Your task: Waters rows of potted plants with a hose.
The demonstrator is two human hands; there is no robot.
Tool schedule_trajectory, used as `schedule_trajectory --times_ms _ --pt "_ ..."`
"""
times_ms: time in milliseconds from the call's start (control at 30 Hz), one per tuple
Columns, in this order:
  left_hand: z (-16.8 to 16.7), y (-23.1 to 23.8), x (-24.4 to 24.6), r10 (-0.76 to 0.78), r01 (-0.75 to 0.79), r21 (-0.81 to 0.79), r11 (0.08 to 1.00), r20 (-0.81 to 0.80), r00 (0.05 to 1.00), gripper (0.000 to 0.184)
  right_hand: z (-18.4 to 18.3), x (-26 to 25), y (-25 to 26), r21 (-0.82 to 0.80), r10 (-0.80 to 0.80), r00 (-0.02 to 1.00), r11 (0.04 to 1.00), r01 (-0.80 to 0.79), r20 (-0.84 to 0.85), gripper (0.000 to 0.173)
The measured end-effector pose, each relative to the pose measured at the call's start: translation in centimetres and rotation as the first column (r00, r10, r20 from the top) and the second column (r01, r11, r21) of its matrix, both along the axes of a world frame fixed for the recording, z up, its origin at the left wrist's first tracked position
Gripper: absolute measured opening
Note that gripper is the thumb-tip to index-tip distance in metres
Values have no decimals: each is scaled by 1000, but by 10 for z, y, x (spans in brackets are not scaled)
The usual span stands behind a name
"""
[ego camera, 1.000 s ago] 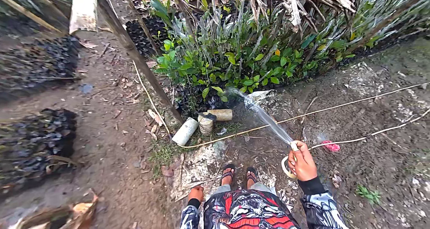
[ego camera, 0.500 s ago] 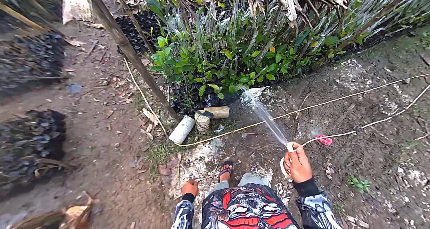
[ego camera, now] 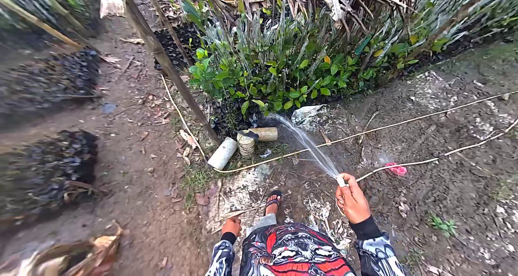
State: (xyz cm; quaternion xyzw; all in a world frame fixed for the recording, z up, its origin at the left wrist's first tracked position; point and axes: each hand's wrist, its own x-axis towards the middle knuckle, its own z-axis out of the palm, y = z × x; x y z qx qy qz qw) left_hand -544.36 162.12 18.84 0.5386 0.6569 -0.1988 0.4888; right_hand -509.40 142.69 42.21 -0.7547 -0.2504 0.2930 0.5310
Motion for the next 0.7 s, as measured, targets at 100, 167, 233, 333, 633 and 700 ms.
schedule_trajectory --times_ms 100,167,233,333,633,700 --pt "3 -20 -13 8 -8 11 1000 -9 1000 37 -2 -11 -24 -9 69 998 998 -69 8 36" --pt "6 -36 -23 24 -24 20 1000 -2 1000 37 -4 -20 -37 2 83 996 997 -83 16 36" --pt "9 -53 -31 12 -12 26 1000 -9 1000 37 -4 -30 -50 10 105 994 994 -106 36 36" --pt "20 -83 -46 -7 8 18 1000 -44 999 38 -2 -47 -64 6 203 976 979 -204 81 39" --pt "22 -158 -119 60 -61 -8 998 -90 994 40 4 -92 -81 34 258 954 963 -266 150 41" --pt "26 -166 -130 98 -99 -6 995 -91 991 40 7 -97 -83 20 281 946 958 -287 160 42"
